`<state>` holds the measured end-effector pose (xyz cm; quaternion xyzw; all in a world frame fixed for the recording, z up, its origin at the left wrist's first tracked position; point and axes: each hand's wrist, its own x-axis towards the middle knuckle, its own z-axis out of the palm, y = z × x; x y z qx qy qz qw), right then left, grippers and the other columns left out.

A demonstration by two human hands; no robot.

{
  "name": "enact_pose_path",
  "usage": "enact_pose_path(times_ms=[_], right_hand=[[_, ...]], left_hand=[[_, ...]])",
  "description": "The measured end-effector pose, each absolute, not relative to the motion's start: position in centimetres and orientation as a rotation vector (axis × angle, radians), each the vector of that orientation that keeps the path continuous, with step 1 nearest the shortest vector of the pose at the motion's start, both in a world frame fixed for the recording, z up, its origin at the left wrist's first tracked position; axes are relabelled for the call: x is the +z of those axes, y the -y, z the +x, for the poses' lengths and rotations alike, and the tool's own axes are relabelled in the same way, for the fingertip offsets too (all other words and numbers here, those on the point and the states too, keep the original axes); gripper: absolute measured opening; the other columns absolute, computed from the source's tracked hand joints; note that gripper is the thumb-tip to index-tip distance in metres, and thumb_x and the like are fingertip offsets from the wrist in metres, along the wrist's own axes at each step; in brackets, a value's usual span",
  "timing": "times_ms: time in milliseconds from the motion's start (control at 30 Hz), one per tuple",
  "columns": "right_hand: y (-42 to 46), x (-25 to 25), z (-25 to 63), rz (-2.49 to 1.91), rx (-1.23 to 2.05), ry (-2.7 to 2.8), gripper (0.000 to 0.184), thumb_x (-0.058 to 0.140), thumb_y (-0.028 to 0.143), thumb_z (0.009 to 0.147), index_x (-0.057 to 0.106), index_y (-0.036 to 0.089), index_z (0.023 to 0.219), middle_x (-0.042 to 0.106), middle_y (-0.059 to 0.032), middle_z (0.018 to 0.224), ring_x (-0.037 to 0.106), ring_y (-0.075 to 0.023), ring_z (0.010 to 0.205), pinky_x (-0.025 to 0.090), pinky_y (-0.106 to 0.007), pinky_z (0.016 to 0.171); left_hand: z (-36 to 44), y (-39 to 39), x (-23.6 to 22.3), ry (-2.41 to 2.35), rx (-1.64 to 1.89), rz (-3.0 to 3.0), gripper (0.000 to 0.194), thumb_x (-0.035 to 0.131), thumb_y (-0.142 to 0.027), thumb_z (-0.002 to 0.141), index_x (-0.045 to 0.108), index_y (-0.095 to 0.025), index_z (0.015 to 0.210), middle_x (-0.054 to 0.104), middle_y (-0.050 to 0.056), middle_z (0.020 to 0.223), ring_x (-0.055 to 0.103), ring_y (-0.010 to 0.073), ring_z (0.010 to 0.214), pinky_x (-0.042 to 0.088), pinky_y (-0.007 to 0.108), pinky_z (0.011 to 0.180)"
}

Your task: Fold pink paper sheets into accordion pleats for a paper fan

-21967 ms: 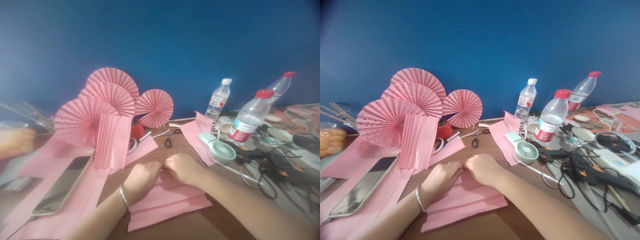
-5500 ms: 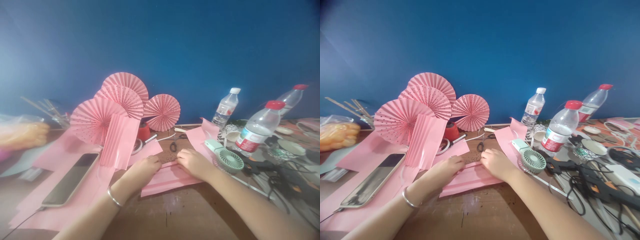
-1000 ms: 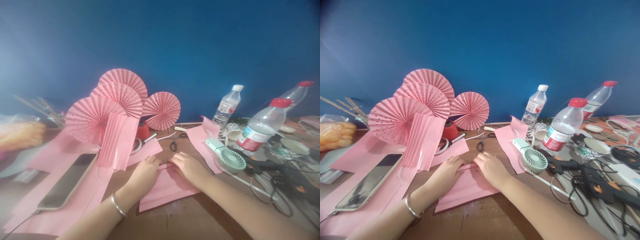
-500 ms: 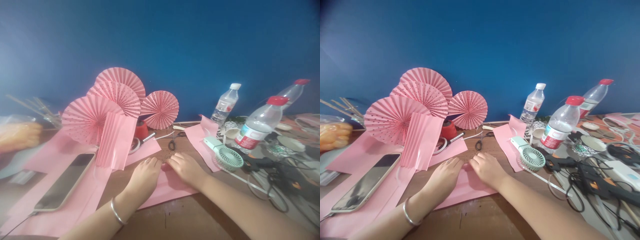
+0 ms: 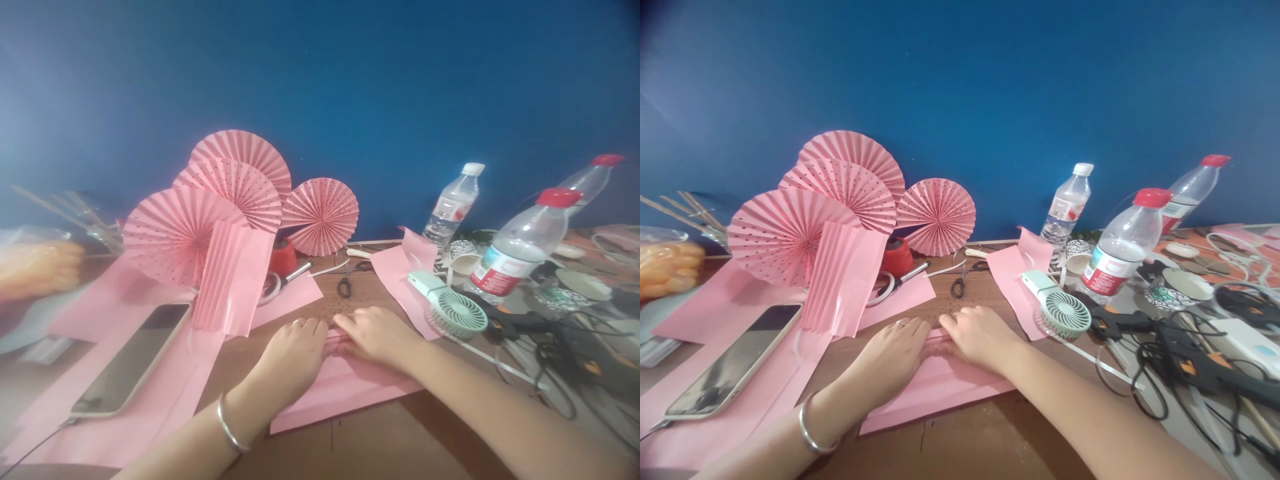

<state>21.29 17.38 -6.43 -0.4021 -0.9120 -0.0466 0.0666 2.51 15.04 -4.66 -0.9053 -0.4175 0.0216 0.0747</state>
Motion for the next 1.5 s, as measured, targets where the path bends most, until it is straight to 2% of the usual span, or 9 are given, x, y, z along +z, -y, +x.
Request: enact_pose_path(times_ms=[100, 200, 333, 567, 767, 967, 1267, 1400, 1500], right_hand=[[-17.40, -6.30, 21.47, -1.215, -0.161, 2.837, 0.043, 0.032, 0.054, 0.085, 0.048, 0.016, 0.099, 0.064, -0.0064, 0.064, 0.059, -0.0202, 0.057, 0.029, -0.025, 0.049], [-17.30, -6.26, 21.58, -1.205, -0.162, 2.900, 0.032, 0.040, 0.044, 0.086, 0.046, 0.017, 0.102, 0.065, -0.0058, 0.062, 0.060, -0.0197, 0.055, 0.028, -0.024, 0.048], [-17.16, -6.39, 21.69, -1.184, -0.142, 2.927, 0.021, 0.042, 0.035, 0.086, 0.047, 0.020, 0.099, 0.065, -0.0040, 0.062, 0.059, -0.0185, 0.054, 0.029, -0.024, 0.049], [-17.18, -6.40, 21.52, -1.018, -0.173, 2.862, 0.012, 0.042, 0.023, 0.087, 0.053, 0.020, 0.084, 0.058, -0.0020, 0.073, 0.052, -0.0147, 0.067, 0.029, -0.026, 0.058], [-17.30, -6.28, 21.62, -1.052, -0.273, 2.776, 0.020, 0.041, 0.012, 0.084, 0.052, 0.016, 0.068, 0.054, -0.0036, 0.072, 0.045, -0.0159, 0.069, 0.027, -0.030, 0.063], [-17.03, -6.49, 21.51, -1.073, -0.120, 2.710, 0.019, 0.038, 0.011, 0.085, 0.055, 0.016, 0.078, 0.057, -0.0032, 0.070, 0.047, -0.0162, 0.070, 0.027, -0.029, 0.065], [-16.98, -6.58, 21.59, -1.076, 0.162, 2.709, 0.018, 0.042, 0.015, 0.085, 0.056, 0.017, 0.073, 0.062, -0.0020, 0.071, 0.052, -0.0161, 0.069, 0.032, -0.027, 0.064], [-16.64, -6.20, 21.31, -1.095, 0.272, 2.674, 0.020, 0.042, 0.019, 0.086, 0.058, 0.018, 0.075, 0.063, -0.0023, 0.073, 0.054, -0.0167, 0.072, 0.034, -0.027, 0.065], [-16.46, -6.07, 21.11, -1.120, 0.309, 2.630, 0.021, 0.041, 0.022, 0.087, 0.059, 0.018, 0.076, 0.064, -0.0019, 0.075, 0.054, -0.0164, 0.072, 0.034, -0.027, 0.065]], left_hand=[[2.46, -14.98, -4.58, 1.278, 0.151, -2.762, 0.019, 0.032, -0.012, 0.086, 0.050, -0.016, 0.089, 0.053, 0.007, 0.083, 0.053, 0.0214, 0.072, 0.043, 0.034, 0.062], [2.55, -14.92, -4.68, 1.364, 0.158, -2.771, 0.019, 0.033, -0.008, 0.083, 0.050, -0.015, 0.090, 0.055, 0.007, 0.082, 0.056, 0.0201, 0.073, 0.044, 0.032, 0.065], [2.65, -14.89, -4.93, 1.437, 0.151, -2.716, 0.016, 0.036, -0.010, 0.083, 0.050, -0.016, 0.087, 0.056, 0.006, 0.074, 0.058, 0.0196, 0.068, 0.044, 0.028, 0.058], [2.33, -14.95, -4.61, 1.347, 0.225, -2.754, 0.021, 0.031, -0.017, 0.088, 0.052, -0.017, 0.089, 0.056, 0.005, 0.072, 0.056, 0.0178, 0.063, 0.043, 0.026, 0.055], [2.53, -15.45, -4.80, 1.295, 0.023, -2.783, 0.018, 0.037, -0.012, 0.084, 0.052, -0.016, 0.091, 0.057, 0.006, 0.082, 0.055, 0.0195, 0.073, 0.045, 0.032, 0.066], [2.47, -15.78, -5.05, 1.405, 0.035, -2.833, 0.021, 0.034, -0.008, 0.082, 0.053, -0.017, 0.084, 0.059, 0.004, 0.078, 0.056, 0.0176, 0.067, 0.044, 0.029, 0.061], [2.12, -15.71, -4.91, 1.372, 0.193, -2.940, 0.024, 0.033, -0.012, 0.083, 0.049, -0.019, 0.098, 0.061, 0.003, 0.079, 0.059, 0.0206, 0.064, 0.042, 0.029, 0.054], [2.37, -15.71, -5.25, 1.422, 0.107, -2.958, 0.021, 0.031, -0.017, 0.086, 0.051, -0.020, 0.092, 0.062, 0.002, 0.078, 0.060, 0.0213, 0.065, 0.042, 0.030, 0.056], [2.52, -15.75, -5.32, 1.479, 0.053, -2.957, 0.026, 0.028, -0.025, 0.089, 0.053, -0.021, 0.082, 0.062, 0.002, 0.075, 0.059, 0.0201, 0.065, 0.041, 0.030, 0.058]])
